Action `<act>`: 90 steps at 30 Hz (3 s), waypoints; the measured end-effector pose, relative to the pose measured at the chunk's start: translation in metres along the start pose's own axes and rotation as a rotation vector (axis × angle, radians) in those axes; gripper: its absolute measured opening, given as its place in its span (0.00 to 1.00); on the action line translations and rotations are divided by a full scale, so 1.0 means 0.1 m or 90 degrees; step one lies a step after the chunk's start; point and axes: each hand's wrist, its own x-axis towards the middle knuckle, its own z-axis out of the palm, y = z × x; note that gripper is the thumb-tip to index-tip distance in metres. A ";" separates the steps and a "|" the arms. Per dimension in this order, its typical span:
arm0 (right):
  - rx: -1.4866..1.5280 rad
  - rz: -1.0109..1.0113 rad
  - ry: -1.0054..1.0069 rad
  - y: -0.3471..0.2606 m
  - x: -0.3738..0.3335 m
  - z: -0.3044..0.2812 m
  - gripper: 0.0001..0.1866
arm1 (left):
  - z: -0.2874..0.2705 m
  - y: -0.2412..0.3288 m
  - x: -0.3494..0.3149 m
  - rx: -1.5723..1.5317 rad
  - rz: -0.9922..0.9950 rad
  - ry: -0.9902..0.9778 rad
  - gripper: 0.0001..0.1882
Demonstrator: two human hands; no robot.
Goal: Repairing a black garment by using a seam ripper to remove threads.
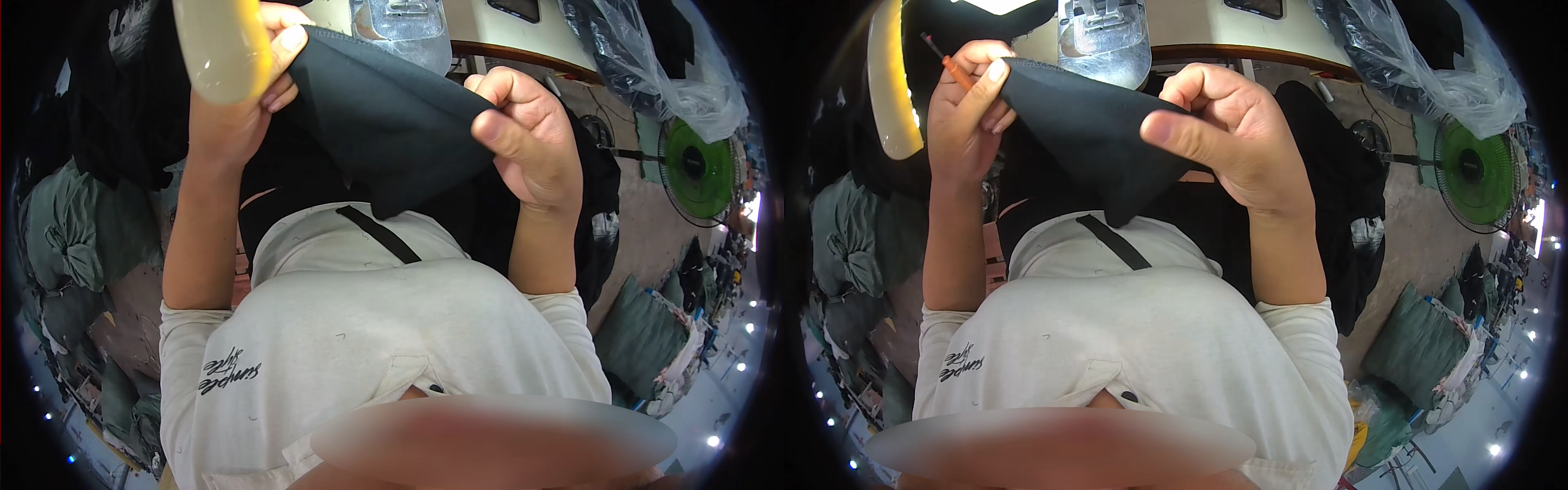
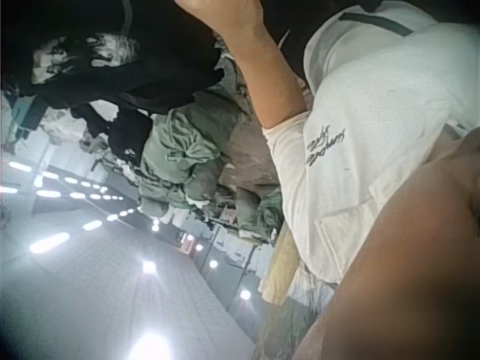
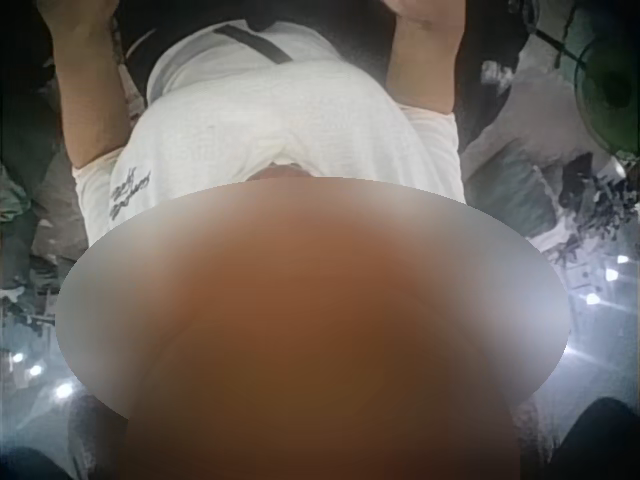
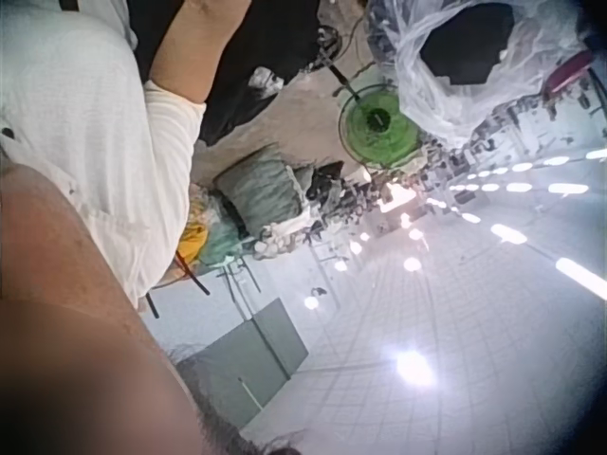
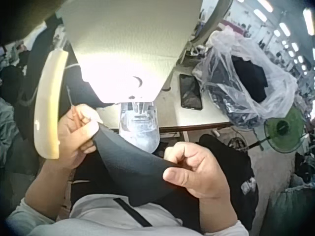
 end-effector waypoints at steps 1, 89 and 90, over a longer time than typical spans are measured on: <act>0.003 -0.002 -0.001 -0.04 0.01 0.01 0.09 | -0.06 0.01 0.01 0.004 0.000 0.000 0.07; -0.013 0.031 0.156 1.00 -0.19 1.17 0.05 | -0.14 -0.16 -1.50 0.660 0.218 -0.045 0.12; -0.016 0.032 0.155 1.00 -0.19 1.19 0.05 | -0.16 -0.15 -1.51 0.692 0.240 -0.053 0.12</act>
